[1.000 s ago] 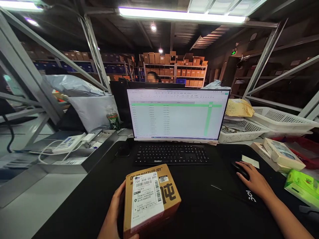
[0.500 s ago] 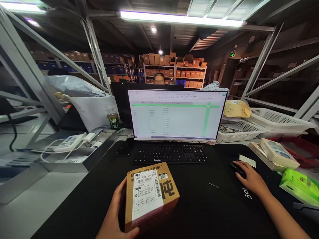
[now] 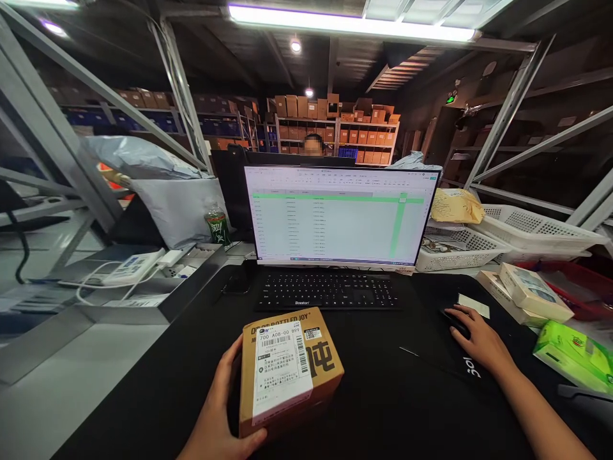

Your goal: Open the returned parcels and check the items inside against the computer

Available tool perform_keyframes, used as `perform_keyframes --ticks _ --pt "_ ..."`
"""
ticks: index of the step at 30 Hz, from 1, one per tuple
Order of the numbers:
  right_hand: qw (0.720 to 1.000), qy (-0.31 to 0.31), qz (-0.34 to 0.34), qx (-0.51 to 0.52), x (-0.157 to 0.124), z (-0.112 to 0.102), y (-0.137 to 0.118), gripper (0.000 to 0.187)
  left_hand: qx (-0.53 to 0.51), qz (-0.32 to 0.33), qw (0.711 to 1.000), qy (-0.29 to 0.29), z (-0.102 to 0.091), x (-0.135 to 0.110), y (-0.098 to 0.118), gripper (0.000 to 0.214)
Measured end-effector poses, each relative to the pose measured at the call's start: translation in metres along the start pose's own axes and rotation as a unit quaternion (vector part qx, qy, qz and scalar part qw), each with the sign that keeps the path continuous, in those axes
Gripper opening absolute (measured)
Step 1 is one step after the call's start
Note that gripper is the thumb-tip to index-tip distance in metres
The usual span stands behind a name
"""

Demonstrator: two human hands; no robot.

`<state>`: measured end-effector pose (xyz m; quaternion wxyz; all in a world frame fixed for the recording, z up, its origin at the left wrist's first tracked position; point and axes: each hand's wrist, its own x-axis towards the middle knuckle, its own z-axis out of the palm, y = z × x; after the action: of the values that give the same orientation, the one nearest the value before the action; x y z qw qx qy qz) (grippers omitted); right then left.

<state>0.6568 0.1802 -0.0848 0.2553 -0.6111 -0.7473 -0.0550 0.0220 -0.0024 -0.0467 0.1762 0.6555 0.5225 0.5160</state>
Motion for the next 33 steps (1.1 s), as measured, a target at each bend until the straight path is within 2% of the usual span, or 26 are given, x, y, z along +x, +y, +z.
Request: perform_keyframes --ticks 14,25,33 --pt "1.0 0.0 0.006 -0.021 0.0018 -0.0023 0.0004 0.052 0.008 -0.007 1.0 0.002 0.0017 -0.0037 -0.0042 0.128" --pt "1.0 0.002 0.017 -0.017 0.0007 0.0025 0.0026 0.052 0.004 -0.014 1.0 -0.006 0.0013 -0.0015 0.0002 0.129" --pt "1.0 0.0 0.013 -0.008 0.0027 -0.0017 -0.0011 0.05 -0.001 -0.005 1.0 -0.001 0.0012 -0.0016 0.0012 0.129"
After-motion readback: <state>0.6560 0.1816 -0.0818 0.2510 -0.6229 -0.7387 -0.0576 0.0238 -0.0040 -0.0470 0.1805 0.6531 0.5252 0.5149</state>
